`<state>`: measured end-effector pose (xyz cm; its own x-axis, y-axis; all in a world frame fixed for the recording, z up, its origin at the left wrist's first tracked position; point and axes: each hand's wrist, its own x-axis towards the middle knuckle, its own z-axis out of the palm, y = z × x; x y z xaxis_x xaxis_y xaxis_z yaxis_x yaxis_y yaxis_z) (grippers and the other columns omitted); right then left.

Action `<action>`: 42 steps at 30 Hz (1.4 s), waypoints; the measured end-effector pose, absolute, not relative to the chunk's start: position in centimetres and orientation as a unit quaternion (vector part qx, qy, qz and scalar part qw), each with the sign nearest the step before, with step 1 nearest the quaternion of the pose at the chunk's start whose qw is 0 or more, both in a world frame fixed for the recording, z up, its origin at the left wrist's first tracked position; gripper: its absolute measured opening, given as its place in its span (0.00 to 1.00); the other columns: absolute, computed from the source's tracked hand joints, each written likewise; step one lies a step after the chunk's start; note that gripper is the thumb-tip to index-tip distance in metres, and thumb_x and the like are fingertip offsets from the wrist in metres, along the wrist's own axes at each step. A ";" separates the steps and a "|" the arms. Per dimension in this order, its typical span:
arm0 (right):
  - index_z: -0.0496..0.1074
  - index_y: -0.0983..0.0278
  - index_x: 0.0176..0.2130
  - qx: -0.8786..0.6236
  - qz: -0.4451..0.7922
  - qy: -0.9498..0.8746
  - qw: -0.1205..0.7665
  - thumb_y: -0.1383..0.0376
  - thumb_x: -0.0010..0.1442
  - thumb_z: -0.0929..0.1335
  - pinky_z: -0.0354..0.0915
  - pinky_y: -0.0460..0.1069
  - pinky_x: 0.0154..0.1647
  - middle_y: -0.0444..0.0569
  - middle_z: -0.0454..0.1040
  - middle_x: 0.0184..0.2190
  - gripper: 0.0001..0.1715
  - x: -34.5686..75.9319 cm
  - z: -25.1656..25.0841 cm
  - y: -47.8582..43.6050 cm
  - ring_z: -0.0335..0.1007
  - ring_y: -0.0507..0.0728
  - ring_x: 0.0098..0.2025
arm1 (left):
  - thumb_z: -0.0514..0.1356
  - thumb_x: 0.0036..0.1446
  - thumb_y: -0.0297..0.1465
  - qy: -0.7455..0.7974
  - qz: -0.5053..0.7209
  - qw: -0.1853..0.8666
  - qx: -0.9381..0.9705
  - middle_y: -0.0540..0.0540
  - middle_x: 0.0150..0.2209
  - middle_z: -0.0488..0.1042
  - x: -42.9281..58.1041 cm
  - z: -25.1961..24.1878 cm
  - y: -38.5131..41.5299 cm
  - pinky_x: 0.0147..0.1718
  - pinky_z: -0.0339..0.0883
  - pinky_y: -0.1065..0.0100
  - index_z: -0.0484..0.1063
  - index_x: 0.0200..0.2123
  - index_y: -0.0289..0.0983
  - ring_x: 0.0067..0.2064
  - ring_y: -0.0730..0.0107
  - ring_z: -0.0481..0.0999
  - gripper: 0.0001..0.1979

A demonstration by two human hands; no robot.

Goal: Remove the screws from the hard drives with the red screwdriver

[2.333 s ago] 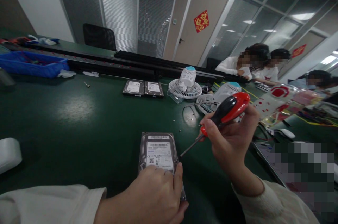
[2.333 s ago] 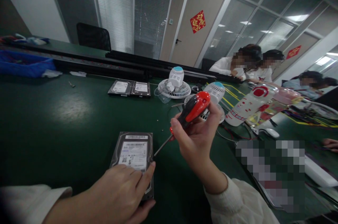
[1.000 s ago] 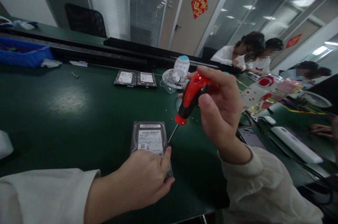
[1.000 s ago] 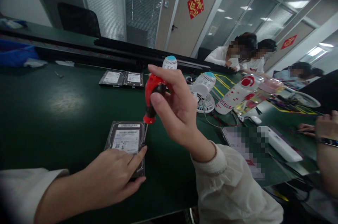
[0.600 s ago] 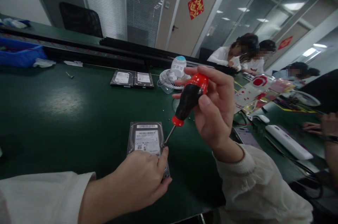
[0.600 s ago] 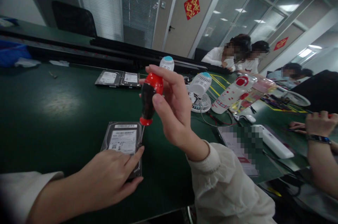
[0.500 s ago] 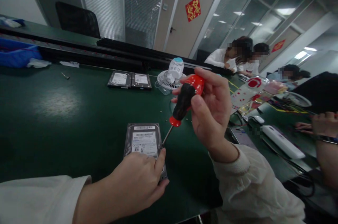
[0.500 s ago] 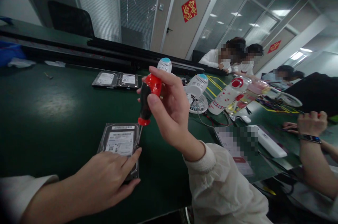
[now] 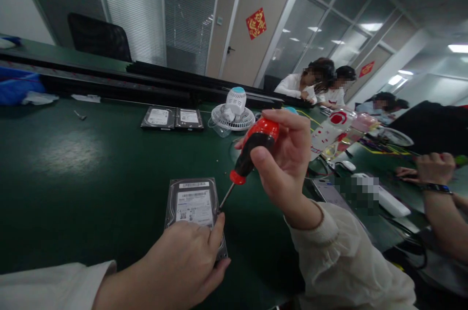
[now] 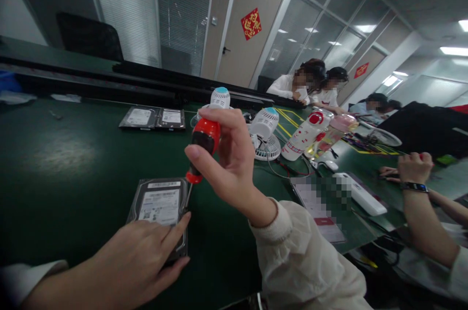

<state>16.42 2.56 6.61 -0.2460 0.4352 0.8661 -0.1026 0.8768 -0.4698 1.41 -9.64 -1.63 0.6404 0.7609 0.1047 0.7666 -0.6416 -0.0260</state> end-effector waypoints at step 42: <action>0.66 0.52 0.58 -0.131 0.175 -0.766 0.605 0.58 0.63 0.67 0.74 0.62 0.54 0.47 0.69 0.53 0.23 16.7 6.0 2.6 0.71 0.60 0.53 | 0.49 0.67 0.40 -0.435 -0.059 0.036 -0.898 0.30 0.38 0.81 1.6 -1.4 -9.6 0.29 0.78 0.55 0.65 0.63 0.24 0.33 0.52 0.82 0.30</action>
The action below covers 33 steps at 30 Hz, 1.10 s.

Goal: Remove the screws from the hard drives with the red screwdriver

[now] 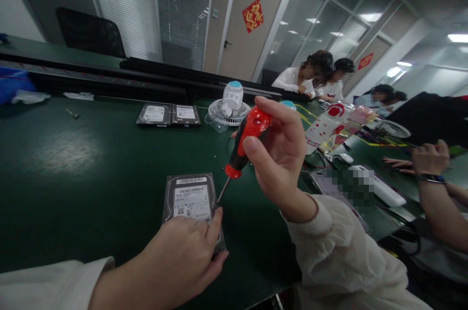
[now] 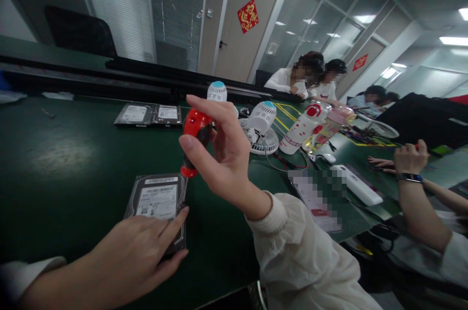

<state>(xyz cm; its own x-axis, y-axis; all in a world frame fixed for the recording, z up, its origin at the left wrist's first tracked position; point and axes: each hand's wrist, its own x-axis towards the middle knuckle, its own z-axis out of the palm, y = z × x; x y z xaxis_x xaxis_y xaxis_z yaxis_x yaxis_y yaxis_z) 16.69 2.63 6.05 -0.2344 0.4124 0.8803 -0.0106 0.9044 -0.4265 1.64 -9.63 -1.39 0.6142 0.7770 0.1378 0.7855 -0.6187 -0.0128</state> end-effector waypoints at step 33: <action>0.63 0.52 0.60 -0.104 0.238 -0.752 0.606 0.57 0.64 0.65 0.75 0.56 0.48 0.47 0.71 0.47 0.25 16.1 6.2 2.5 0.72 0.56 0.44 | 0.51 0.66 0.39 -0.423 -0.077 0.056 -0.901 0.30 0.37 0.81 1.5 -1.4 -9.6 0.27 0.77 0.56 0.67 0.62 0.24 0.31 0.53 0.81 0.29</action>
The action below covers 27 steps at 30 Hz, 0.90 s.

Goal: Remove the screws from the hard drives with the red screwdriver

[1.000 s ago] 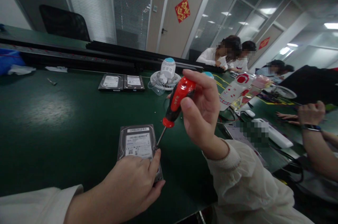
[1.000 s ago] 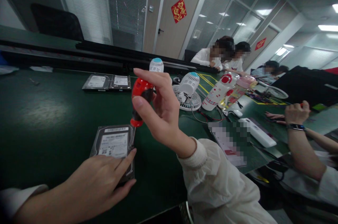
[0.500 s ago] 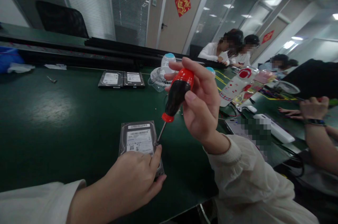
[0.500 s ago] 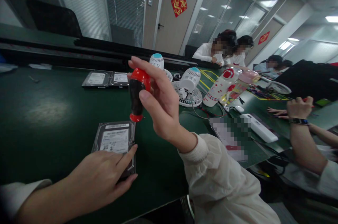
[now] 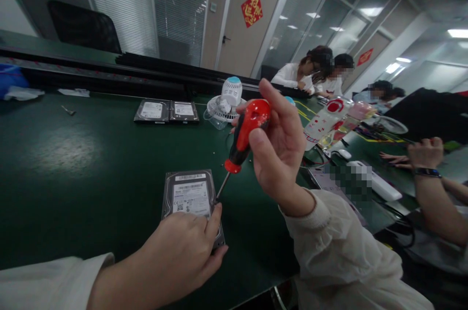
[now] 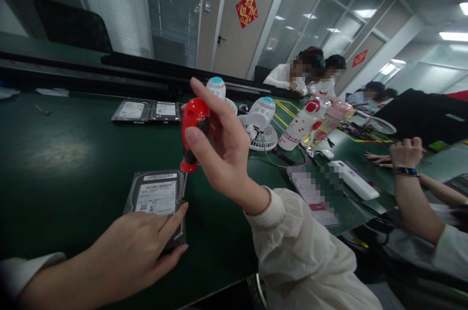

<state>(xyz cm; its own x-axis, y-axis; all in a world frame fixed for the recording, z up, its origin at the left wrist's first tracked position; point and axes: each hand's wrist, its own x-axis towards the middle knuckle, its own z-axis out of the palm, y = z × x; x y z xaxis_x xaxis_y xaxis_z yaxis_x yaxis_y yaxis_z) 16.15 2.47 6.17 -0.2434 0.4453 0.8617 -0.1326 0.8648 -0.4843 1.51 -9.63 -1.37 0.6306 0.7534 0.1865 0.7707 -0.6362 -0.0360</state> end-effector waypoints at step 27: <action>0.52 0.56 0.42 -0.080 0.383 -0.730 0.560 0.65 0.61 0.69 0.74 0.47 0.28 0.40 0.70 0.41 0.20 15.7 6.8 2.0 0.75 0.47 0.28 | 0.50 0.67 0.40 -0.424 -0.063 0.059 -0.901 0.31 0.36 0.81 1.4 -1.4 -9.7 0.28 0.77 0.57 0.67 0.62 0.25 0.31 0.55 0.81 0.29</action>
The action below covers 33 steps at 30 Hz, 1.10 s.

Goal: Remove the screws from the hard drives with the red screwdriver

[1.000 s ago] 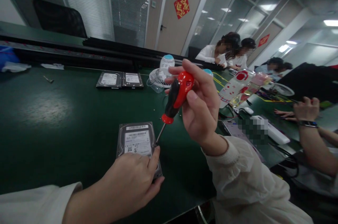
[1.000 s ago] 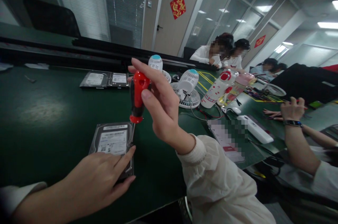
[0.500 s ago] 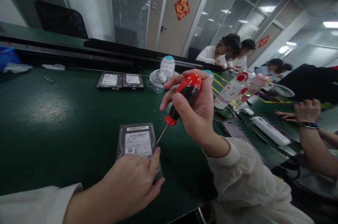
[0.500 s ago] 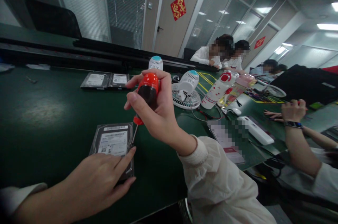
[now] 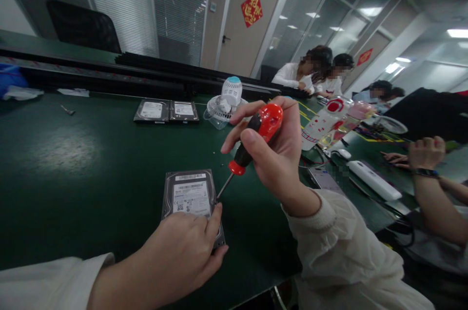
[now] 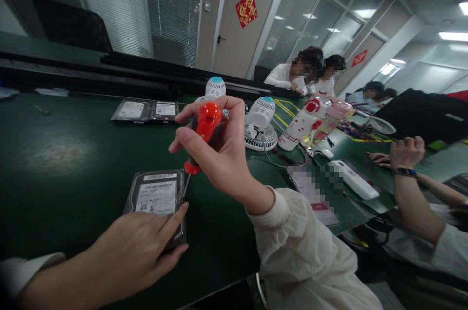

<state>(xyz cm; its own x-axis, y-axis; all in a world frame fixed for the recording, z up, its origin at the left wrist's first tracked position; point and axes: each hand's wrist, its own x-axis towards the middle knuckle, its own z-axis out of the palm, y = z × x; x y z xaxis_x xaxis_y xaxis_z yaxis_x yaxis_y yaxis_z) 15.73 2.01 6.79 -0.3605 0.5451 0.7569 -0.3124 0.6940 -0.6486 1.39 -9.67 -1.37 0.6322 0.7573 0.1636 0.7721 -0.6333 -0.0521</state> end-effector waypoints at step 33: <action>0.58 0.59 0.45 -0.070 0.491 -0.704 0.508 0.64 0.63 0.66 0.73 0.50 0.36 0.43 0.73 0.41 0.13 16.1 6.8 2.0 0.76 0.50 0.33 | 0.51 0.66 0.39 -0.420 -0.098 0.076 -0.899 0.32 0.35 0.81 1.3 -1.8 -9.6 0.26 0.77 0.57 0.70 0.59 0.24 0.30 0.54 0.81 0.28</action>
<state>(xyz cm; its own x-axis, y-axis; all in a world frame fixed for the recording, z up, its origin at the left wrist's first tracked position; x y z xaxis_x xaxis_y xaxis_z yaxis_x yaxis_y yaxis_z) 16.06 2.02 6.78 -0.4737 0.5974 0.6471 -0.4002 0.5085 -0.7624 1.26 -9.57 -1.82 0.6283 0.7399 0.2405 0.7698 -0.6360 -0.0543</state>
